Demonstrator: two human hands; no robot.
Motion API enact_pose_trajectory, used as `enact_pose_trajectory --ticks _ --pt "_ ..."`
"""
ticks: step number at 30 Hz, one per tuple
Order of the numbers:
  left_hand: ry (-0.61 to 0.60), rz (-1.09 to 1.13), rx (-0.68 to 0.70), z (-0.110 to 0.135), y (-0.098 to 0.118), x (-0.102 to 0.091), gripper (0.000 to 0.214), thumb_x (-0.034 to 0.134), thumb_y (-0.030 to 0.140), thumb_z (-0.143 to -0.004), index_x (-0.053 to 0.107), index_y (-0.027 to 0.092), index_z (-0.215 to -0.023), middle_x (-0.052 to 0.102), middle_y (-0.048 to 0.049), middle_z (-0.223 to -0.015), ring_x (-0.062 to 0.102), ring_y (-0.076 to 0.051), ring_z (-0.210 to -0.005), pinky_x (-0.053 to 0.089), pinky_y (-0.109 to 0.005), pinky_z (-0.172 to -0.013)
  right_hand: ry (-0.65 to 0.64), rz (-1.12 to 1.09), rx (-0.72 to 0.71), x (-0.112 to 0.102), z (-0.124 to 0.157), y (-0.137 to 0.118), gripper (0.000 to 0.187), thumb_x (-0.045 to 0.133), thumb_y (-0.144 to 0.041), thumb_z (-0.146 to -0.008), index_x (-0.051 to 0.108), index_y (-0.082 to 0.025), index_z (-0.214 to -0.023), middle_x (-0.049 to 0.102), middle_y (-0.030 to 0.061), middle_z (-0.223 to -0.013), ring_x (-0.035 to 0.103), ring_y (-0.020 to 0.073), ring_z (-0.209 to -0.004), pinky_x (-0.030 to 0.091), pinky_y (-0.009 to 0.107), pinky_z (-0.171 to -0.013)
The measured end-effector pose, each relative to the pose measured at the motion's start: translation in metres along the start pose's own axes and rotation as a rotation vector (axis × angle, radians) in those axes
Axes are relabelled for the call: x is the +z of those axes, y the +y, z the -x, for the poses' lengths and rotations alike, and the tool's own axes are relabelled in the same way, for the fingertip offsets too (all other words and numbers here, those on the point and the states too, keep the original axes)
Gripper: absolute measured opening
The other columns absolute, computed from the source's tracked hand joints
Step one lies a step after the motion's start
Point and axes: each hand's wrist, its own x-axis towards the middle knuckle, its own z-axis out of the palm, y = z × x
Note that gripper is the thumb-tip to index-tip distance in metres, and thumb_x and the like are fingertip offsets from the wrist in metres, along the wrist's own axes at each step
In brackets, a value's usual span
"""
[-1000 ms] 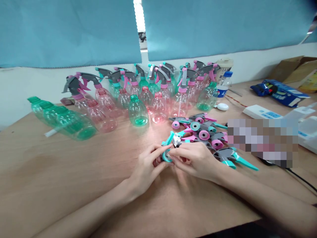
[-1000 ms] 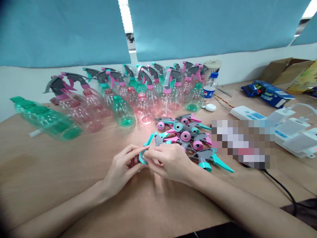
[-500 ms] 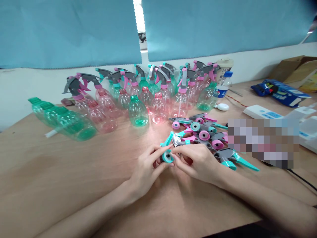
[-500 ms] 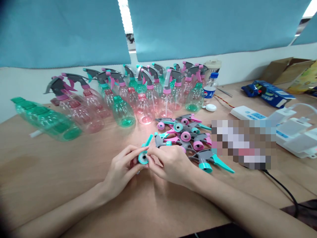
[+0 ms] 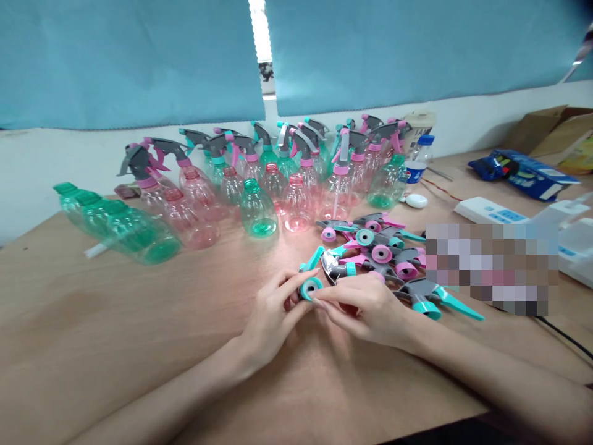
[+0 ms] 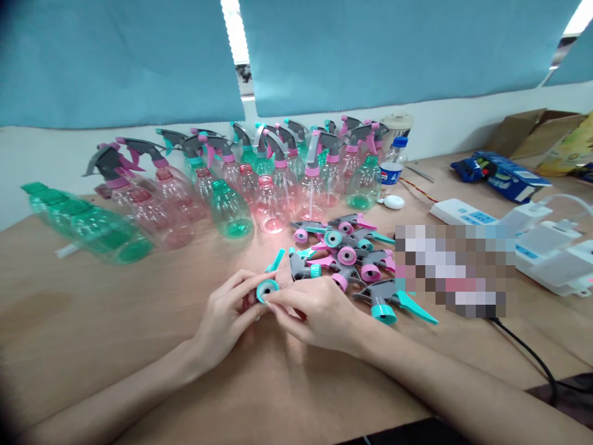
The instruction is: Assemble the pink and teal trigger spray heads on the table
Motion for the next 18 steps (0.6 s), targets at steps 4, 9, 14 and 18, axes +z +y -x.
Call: enact_pose_trajectory --ticks 4,9,14,18 --pt "0.005 -0.004 0.007 0.0003 -0.0005 0.0002 0.031 0.056 0.021 -0.089 0.056 0.027 -0.119 0.054 -0.0003 -0.090 0.049 -0.009 -0.063 0.048 -0.021 -0.058 -0.008 0.042 0.011 0.0010 -0.0005 -0.0012 0.016 0.051 -0.017 -0.088 0.066 -0.015 -0.094 0.061 -0.0013 -0.060 0.053 0.0088 -0.050 0.038 0.020 -0.048" --pt "-0.010 -0.009 0.056 0.0021 -0.0015 0.0020 0.034 0.057 0.021 -0.088 0.055 0.026 -0.121 0.055 -0.0017 -0.093 0.052 -0.009 -0.066 0.050 -0.022 -0.060 -0.042 0.051 0.093 -0.0001 -0.0023 -0.0019 0.018 0.048 -0.022 -0.091 0.065 -0.017 -0.089 0.067 0.0006 -0.068 0.058 0.0097 -0.056 0.042 0.021 -0.055" --pt "0.011 -0.020 0.035 0.0022 -0.0002 0.0018 0.033 0.059 0.021 -0.087 0.056 0.025 -0.119 0.056 -0.0012 -0.091 0.052 -0.009 -0.066 0.050 -0.022 -0.061 -0.039 0.146 0.146 -0.0019 -0.0023 -0.0016 0.024 0.045 -0.027 -0.094 0.067 -0.018 -0.092 0.067 0.0022 -0.065 0.060 0.0109 -0.057 0.043 0.020 -0.058" --pt "0.031 -0.022 0.024 0.0022 0.0008 0.0018 0.031 0.059 0.022 -0.087 0.057 0.024 -0.118 0.056 -0.0010 -0.091 0.052 -0.009 -0.065 0.050 -0.022 -0.061 -0.031 0.173 0.155 -0.0020 -0.0012 -0.0018 0.025 0.046 -0.029 -0.094 0.067 -0.018 -0.090 0.066 0.0024 -0.063 0.060 0.0114 -0.058 0.043 0.020 -0.059"
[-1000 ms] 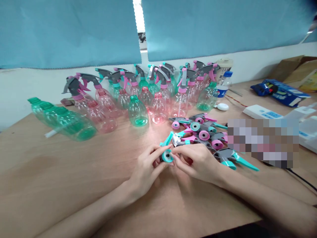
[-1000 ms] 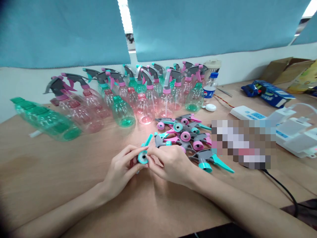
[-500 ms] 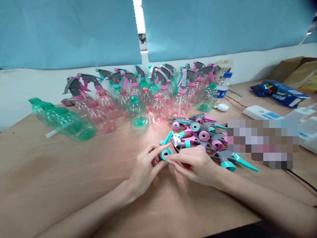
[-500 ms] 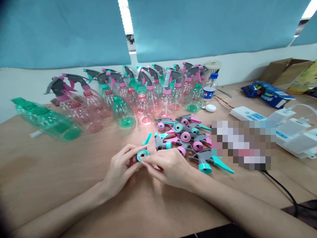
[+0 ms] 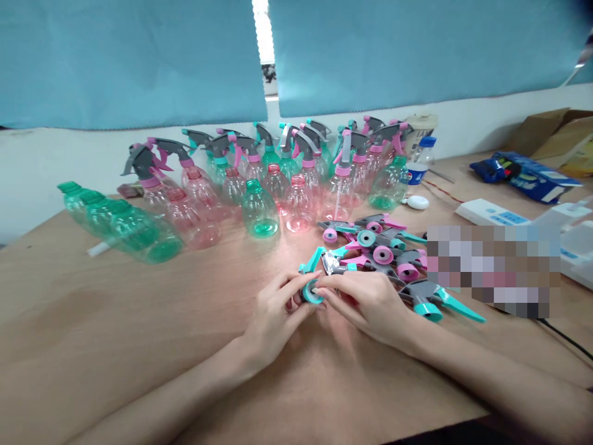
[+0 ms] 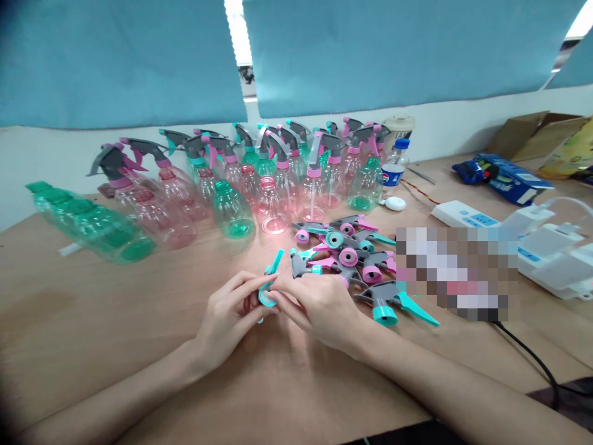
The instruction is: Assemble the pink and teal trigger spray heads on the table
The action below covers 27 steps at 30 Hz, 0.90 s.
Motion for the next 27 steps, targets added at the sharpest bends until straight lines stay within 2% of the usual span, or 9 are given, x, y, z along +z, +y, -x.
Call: enact_pose_trajectory --ticks 5,10,15,19,23,27 --pt "0.005 0.005 -0.006 0.000 0.001 0.000 0.033 0.060 0.023 -0.086 0.057 0.025 -0.119 0.056 -0.0004 -0.090 0.051 -0.008 -0.063 0.049 -0.020 -0.059 0.007 -0.052 -0.015 0.000 0.001 0.002 0.024 0.048 -0.031 -0.093 0.067 -0.017 -0.086 0.066 0.0026 -0.064 0.060 0.0110 -0.058 0.042 0.020 -0.059" --pt "0.014 0.003 -0.016 -0.001 0.002 -0.001 0.028 0.059 0.022 -0.087 0.059 0.023 -0.115 0.057 -0.0016 -0.088 0.053 -0.011 -0.066 0.049 -0.022 -0.060 -0.009 -0.158 -0.090 0.000 0.000 0.000 0.025 0.051 -0.033 -0.092 0.066 -0.016 -0.082 0.063 0.0003 -0.060 0.055 0.0093 -0.051 0.039 0.020 -0.052" --pt "0.033 0.011 -0.016 0.001 0.001 0.000 0.031 0.060 0.016 -0.084 0.058 0.023 -0.115 0.057 -0.0015 -0.090 0.052 -0.009 -0.064 0.049 -0.022 -0.059 -0.041 -0.207 -0.101 0.001 0.002 -0.002 0.025 0.051 -0.035 -0.092 0.065 -0.015 -0.095 0.065 0.0006 -0.064 0.055 0.0092 -0.052 0.040 0.020 -0.051" --pt "0.018 -0.080 -0.005 0.003 0.001 -0.001 0.034 0.060 0.020 -0.084 0.056 0.023 -0.118 0.057 -0.0022 -0.095 0.054 -0.010 -0.065 0.050 -0.024 -0.062 -0.069 -0.198 -0.079 0.000 0.003 -0.002 0.031 0.047 -0.038 -0.093 0.063 -0.014 -0.104 0.065 0.0007 -0.065 0.054 0.0090 -0.050 0.042 0.019 -0.052" --pt "-0.007 -0.238 0.002 0.006 -0.004 -0.014 0.033 0.061 0.023 -0.083 0.058 0.022 -0.117 0.058 -0.0045 -0.100 0.057 -0.018 -0.087 0.050 -0.032 -0.076 -0.062 -0.180 -0.036 -0.002 0.002 0.000 0.033 0.044 -0.040 -0.094 0.061 -0.015 -0.108 0.061 -0.0017 -0.060 0.051 0.0085 -0.048 0.040 0.018 -0.050" --pt "0.021 -0.396 -0.091 0.011 -0.015 -0.043 0.032 0.059 0.027 -0.085 0.059 0.019 -0.116 0.058 -0.0057 -0.100 0.054 -0.021 -0.096 0.047 -0.035 -0.084 -0.046 -0.156 -0.031 -0.001 0.003 0.003 0.031 0.046 -0.039 -0.093 0.061 -0.015 -0.105 0.056 -0.0026 -0.058 0.050 0.0086 -0.048 0.039 0.019 -0.050"
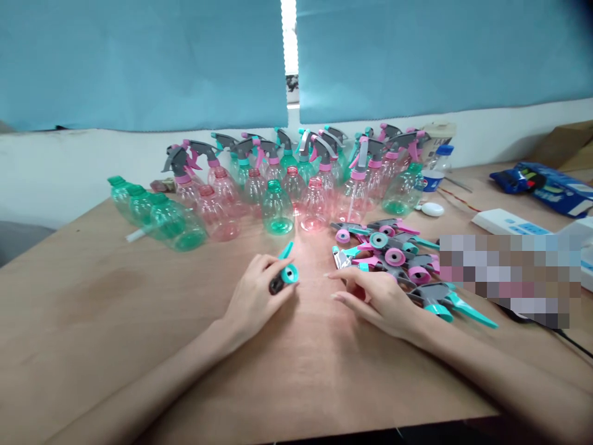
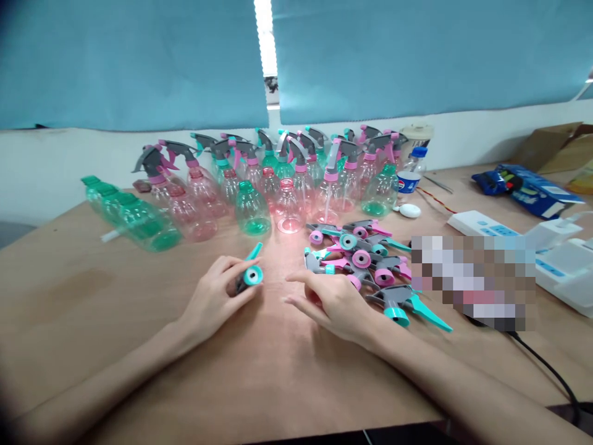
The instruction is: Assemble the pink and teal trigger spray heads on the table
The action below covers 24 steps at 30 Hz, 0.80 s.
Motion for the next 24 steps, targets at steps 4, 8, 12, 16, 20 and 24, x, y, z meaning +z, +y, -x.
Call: enact_pose_trajectory --ticks 4,8,12,16,20,24 --pt "0.030 -0.168 -0.057 0.006 -0.026 -0.029 0.040 0.058 0.027 -0.085 0.052 0.020 -0.124 0.062 -0.0047 -0.099 0.052 -0.023 -0.095 0.045 -0.037 -0.085 0.064 0.057 -0.015 0.002 0.001 0.003 0.028 0.046 -0.037 -0.093 0.061 -0.015 -0.102 0.056 -0.0024 -0.058 0.051 0.0092 -0.049 0.040 0.020 -0.051" --pt "0.056 -0.254 -0.118 0.015 -0.042 -0.052 0.035 0.057 0.031 -0.085 0.053 0.021 -0.119 0.064 -0.0047 -0.100 0.054 -0.025 -0.094 0.045 -0.036 -0.080 0.089 0.103 -0.043 0.003 0.001 0.006 0.024 0.047 -0.035 -0.092 0.060 -0.016 -0.098 0.057 -0.0016 -0.060 0.052 0.0100 -0.050 0.041 0.022 -0.052" --pt "0.004 -0.297 -0.104 0.022 -0.052 -0.061 0.026 0.057 0.035 -0.085 0.059 0.022 -0.107 0.065 -0.0057 -0.099 0.054 -0.027 -0.097 0.043 -0.039 -0.081 0.102 0.123 -0.039 0.001 -0.002 0.012 0.021 0.049 -0.034 -0.092 0.061 -0.017 -0.095 0.059 0.0002 -0.063 0.055 0.0127 -0.055 0.043 0.025 -0.056" --pt "-0.125 -0.287 -0.053 0.024 -0.055 -0.060 0.040 0.058 0.045 -0.084 0.055 0.027 -0.120 0.061 -0.0059 -0.117 0.051 -0.029 -0.107 0.040 -0.045 -0.088 0.207 0.125 0.023 -0.009 -0.007 0.017 0.019 0.047 -0.032 -0.092 0.060 -0.019 -0.095 0.064 0.0039 -0.074 0.059 0.0174 -0.068 0.046 0.032 -0.066" --pt "-0.102 -0.213 0.001 0.013 -0.036 -0.052 0.041 0.057 0.044 -0.085 0.055 0.022 -0.120 0.055 -0.0096 -0.123 0.049 -0.028 -0.112 0.040 -0.045 -0.092 0.310 0.109 0.149 -0.018 -0.010 0.016 0.023 0.045 -0.036 -0.093 0.061 -0.020 -0.088 0.067 0.0067 -0.083 0.059 0.0201 -0.076 0.045 0.034 -0.067" --pt "-0.146 -0.076 0.077 -0.009 0.003 -0.027 0.025 0.053 0.032 -0.090 0.058 0.018 -0.110 0.060 -0.0074 -0.111 0.054 -0.022 -0.104 0.044 -0.039 -0.090 0.348 0.062 0.258 -0.018 -0.012 0.015 0.028 0.043 -0.040 -0.094 0.061 -0.021 -0.086 0.066 0.0048 -0.075 0.059 0.0194 -0.071 0.044 0.032 -0.064"
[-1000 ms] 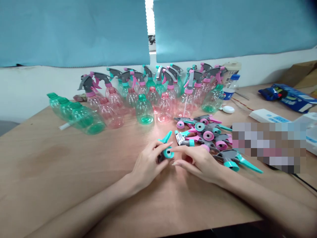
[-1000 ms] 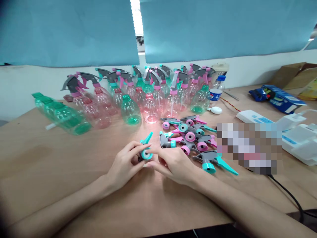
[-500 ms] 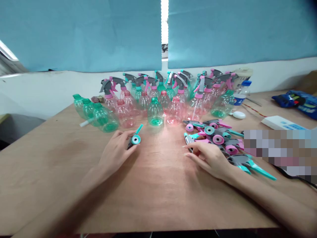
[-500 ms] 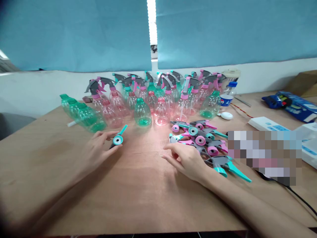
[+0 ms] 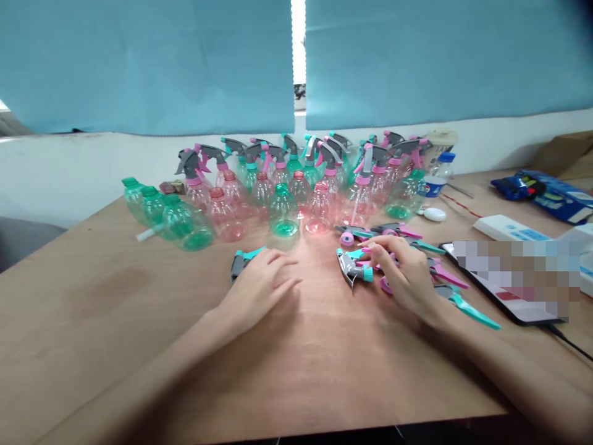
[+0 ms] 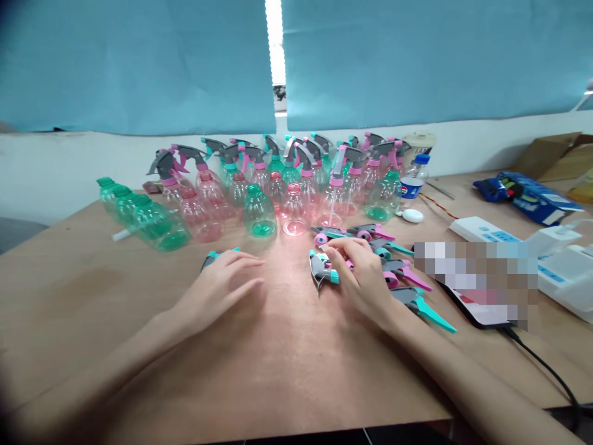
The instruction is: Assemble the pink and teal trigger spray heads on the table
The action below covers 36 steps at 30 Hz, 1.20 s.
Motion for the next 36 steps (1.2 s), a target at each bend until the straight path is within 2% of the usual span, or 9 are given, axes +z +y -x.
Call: enact_pose_trajectory --ticks 3,5,8,11,14,19,25,29,36 --pt "-0.046 0.077 0.130 -0.025 0.029 0.026 0.017 0.051 0.023 -0.091 0.059 0.017 -0.105 0.060 -0.0054 -0.105 0.055 -0.019 -0.099 0.046 -0.035 -0.088 -0.011 -0.023 0.063 0.002 0.000 0.002 0.032 0.041 -0.043 -0.094 0.061 -0.020 -0.087 0.064 0.0030 -0.071 0.059 0.0186 -0.070 0.044 0.032 -0.065" --pt "-0.080 0.078 0.196 -0.041 0.044 0.047 0.023 0.054 0.025 -0.089 0.056 0.017 -0.110 0.056 -0.0074 -0.107 0.055 -0.020 -0.095 0.048 -0.036 -0.083 -0.015 -0.051 0.097 0.003 0.000 0.004 0.033 0.040 -0.045 -0.094 0.060 -0.020 -0.089 0.063 0.0018 -0.070 0.059 0.0184 -0.071 0.043 0.031 -0.067" --pt "-0.047 0.055 0.198 -0.061 0.057 0.074 0.035 0.066 0.034 -0.080 0.056 0.013 -0.106 0.052 -0.0102 -0.104 0.052 -0.024 -0.095 0.049 -0.039 -0.080 0.007 -0.102 0.142 0.003 -0.001 0.005 0.032 0.040 -0.046 -0.094 0.059 -0.020 -0.089 0.062 0.0015 -0.072 0.059 0.0184 -0.074 0.043 0.031 -0.071" --pt "-0.015 0.031 0.181 -0.070 0.060 0.086 0.028 0.069 0.032 -0.078 0.058 0.013 -0.093 0.051 -0.0108 -0.104 0.049 -0.026 -0.098 0.049 -0.040 -0.081 0.043 -0.131 0.174 0.001 -0.003 0.003 0.030 0.042 -0.045 -0.093 0.057 -0.020 -0.090 0.062 0.0019 -0.075 0.059 0.0179 -0.075 0.042 0.032 -0.073" --pt "-0.003 0.058 0.206 -0.066 0.058 0.082 0.016 0.068 0.022 -0.079 0.057 0.015 -0.088 0.053 -0.0087 -0.106 0.048 -0.024 -0.099 0.048 -0.039 -0.083 0.052 -0.166 0.182 -0.001 -0.002 0.000 0.026 0.044 -0.043 -0.093 0.055 -0.020 -0.091 0.062 0.0014 -0.076 0.059 0.0167 -0.074 0.042 0.031 -0.073" --pt "0.063 0.180 0.204 -0.035 0.048 0.063 0.016 0.065 0.017 -0.079 0.054 0.016 -0.091 0.058 -0.0052 -0.098 0.050 -0.021 -0.092 0.046 -0.035 -0.080 -0.015 -0.265 0.155 0.000 0.001 -0.005 0.020 0.046 -0.038 -0.093 0.053 -0.019 -0.093 0.058 -0.0003 -0.074 0.057 0.0140 -0.069 0.044 0.027 -0.066" --pt "0.207 0.309 0.005 0.002 0.036 0.050 0.024 0.065 0.010 -0.073 0.052 0.019 -0.091 0.055 0.0014 -0.081 0.052 -0.014 -0.070 0.045 -0.025 -0.062 -0.277 -0.273 0.034 0.007 0.013 -0.019 0.011 0.052 -0.027 -0.090 0.057 -0.018 -0.091 0.056 -0.0013 -0.068 0.052 0.0109 -0.059 0.040 0.022 -0.053" --pt "0.197 0.328 -0.012 0.006 0.033 0.047 0.031 0.068 0.014 -0.075 0.055 0.019 -0.103 0.057 0.0005 -0.083 0.053 -0.014 -0.071 0.044 -0.024 -0.063 -0.391 -0.246 -0.094 0.012 0.021 -0.025 0.010 0.053 -0.022 -0.088 0.060 -0.017 -0.093 0.056 -0.0022 -0.065 0.051 0.0098 -0.056 0.039 0.022 -0.053" --pt "0.189 0.376 0.019 0.002 0.032 0.048 0.019 0.068 0.018 -0.079 0.060 0.019 -0.096 0.061 -0.0003 -0.081 0.052 -0.017 -0.077 0.044 -0.027 -0.068 -0.392 -0.153 -0.140 0.017 0.028 -0.021 0.022 0.054 -0.018 -0.086 0.064 -0.017 -0.106 0.069 0.0018 -0.075 0.059 0.0116 -0.059 0.044 0.023 -0.059"
